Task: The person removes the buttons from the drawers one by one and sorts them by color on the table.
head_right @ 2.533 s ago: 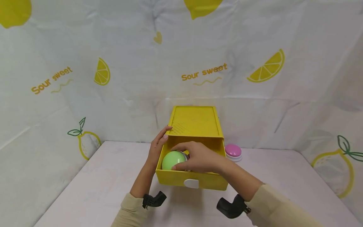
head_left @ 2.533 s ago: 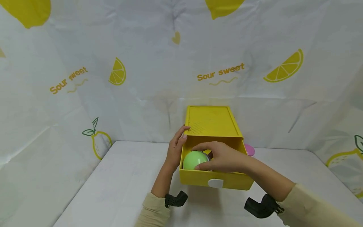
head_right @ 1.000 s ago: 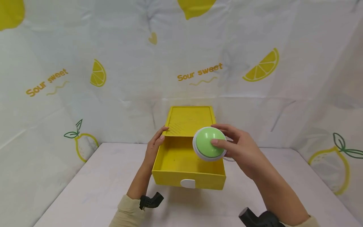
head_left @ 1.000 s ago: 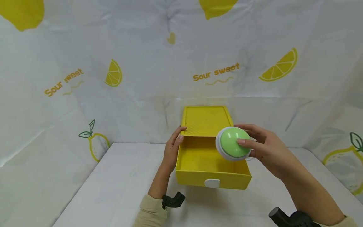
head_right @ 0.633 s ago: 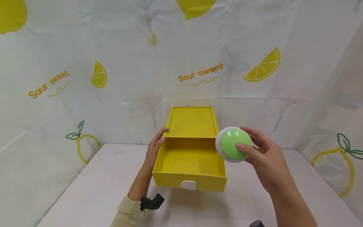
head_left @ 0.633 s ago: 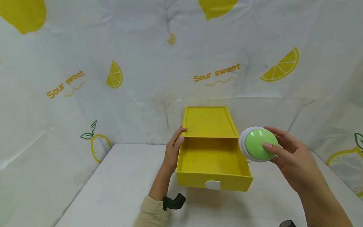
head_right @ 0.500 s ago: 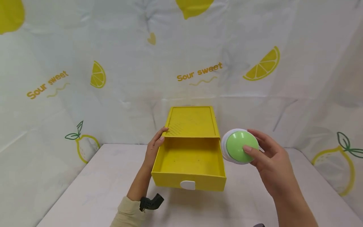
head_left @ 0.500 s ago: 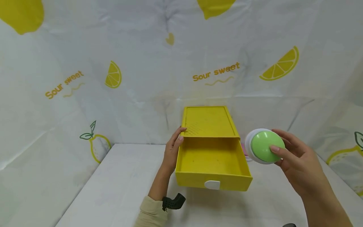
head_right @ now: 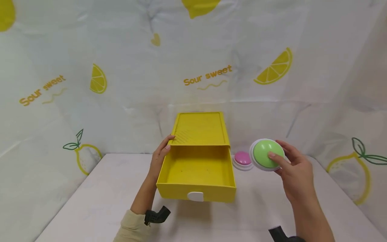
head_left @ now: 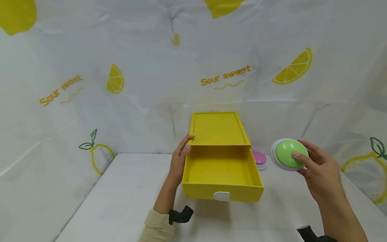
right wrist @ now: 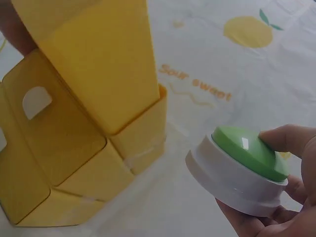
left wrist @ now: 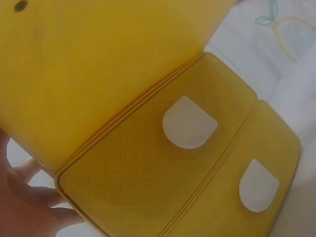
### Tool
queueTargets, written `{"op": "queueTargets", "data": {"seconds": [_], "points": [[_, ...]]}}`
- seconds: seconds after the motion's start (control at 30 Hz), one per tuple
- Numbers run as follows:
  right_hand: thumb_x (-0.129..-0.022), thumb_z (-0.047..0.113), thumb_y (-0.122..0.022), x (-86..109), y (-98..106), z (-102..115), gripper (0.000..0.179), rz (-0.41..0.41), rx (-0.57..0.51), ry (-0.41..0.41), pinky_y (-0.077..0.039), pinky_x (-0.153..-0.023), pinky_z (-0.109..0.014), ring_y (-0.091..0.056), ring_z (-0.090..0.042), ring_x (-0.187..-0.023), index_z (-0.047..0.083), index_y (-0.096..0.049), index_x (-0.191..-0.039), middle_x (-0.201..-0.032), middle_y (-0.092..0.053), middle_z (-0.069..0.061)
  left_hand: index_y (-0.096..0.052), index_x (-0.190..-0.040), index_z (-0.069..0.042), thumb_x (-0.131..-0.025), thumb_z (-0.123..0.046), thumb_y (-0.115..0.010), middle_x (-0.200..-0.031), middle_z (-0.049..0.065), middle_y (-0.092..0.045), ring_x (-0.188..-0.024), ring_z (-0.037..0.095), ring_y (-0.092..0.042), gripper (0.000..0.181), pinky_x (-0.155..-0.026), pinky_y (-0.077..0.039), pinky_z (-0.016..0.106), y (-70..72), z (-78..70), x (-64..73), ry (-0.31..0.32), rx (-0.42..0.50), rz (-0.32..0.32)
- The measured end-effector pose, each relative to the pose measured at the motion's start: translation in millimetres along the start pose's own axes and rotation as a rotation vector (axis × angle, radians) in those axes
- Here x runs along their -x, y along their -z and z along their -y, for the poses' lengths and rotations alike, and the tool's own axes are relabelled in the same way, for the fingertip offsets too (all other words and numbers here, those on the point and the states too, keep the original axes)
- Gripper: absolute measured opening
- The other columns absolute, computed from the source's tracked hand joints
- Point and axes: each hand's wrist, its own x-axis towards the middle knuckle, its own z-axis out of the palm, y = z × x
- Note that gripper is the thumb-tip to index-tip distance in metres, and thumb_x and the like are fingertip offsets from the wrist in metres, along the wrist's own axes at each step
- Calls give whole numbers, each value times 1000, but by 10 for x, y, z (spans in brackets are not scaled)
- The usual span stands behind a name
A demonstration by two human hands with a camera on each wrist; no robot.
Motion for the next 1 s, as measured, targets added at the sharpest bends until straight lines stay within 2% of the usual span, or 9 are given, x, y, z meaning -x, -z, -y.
{"op": "queueTargets", "data": {"seconds": [0.23,0.4,0.57,0.67,0.73,0.8,0.87,0.93,1.0], "points": [[-97,10,-68,-42,108,-250,36,-143,252,-198,-57,-71,-14,-54,0,-104,26,-64,-129,-118,-55,17,-49,-148,-20,-109,-32,-39,-168,-1,-29,-155,25,-28,42,-123,-32,55,9,-6,2,9,16,6],[-97,22,-70,-50,193,-409,41,-165,317,-307,-56,-73,-11,-55,4,-99,26,-58,-136,-117,-49,18,-48,-148,-20,-109,-32,-39,-168,-1,-28,-154,26,-31,42,-121,-35,55,5,13,-2,9,34,9],[-96,31,-71,-65,249,-553,57,-197,415,-385,-55,-74,-9,-55,8,-97,21,-49,-148,-121,-48,18,-49,-148,-21,-109,-32,-39,-167,-2,-29,-153,25,-32,42,-120,-36,56,1,17,2,11,40,12],[-96,38,-69,-79,254,-650,67,-238,522,-452,-53,-73,-6,-51,1,-107,19,-43,-154,-145,-46,3,-49,-148,-21,-109,-32,-40,-167,-2,-30,-154,25,-31,42,-121,-35,56,2,20,1,13,38,11],[-96,42,-68,-83,251,-709,71,-260,578,-494,-51,-70,-4,-48,-10,-122,18,-39,-157,-162,-33,-6,-49,-148,-21,-109,-32,-40,-167,-2,-30,-154,25,-31,42,-121,-34,56,2,20,2,13,38,10],[-97,43,-66,-82,253,-760,74,-269,608,-526,-50,-67,-4,-41,-22,-137,15,-35,-158,-170,-18,-12,-49,-147,-21,-109,-32,-40,-167,-2,-30,-154,25,-31,42,-121,-34,56,1,19,4,13,35,10],[-98,43,-64,-77,260,-802,74,-270,621,-548,-51,-67,-4,-32,-30,-146,14,-33,-159,-171,-14,-14,-49,-148,-21,-109,-32,-39,-167,-1,-29,-154,26,-31,42,-121,-34,56,1,26,1,12,34,11],[-99,42,-63,-72,269,-829,75,-257,626,-574,-56,-81,-10,-26,-32,-150,12,-31,-160,-172,-11,-13,-49,-148,-21,-109,-32,-39,-167,-1,-29,-154,26,-31,42,-121,-34,56,0,24,3,12,32,8],[-100,41,-62,-69,283,-854,75,-243,632,-589,-52,-101,-22,-23,-33,-152,12,-29,-161,-172,-8,-13,-49,-148,-21,-109,-32,-39,-167,-1,-29,-154,26,-31,42,-122,-33,56,-5,22,3,12,30,6]]}}
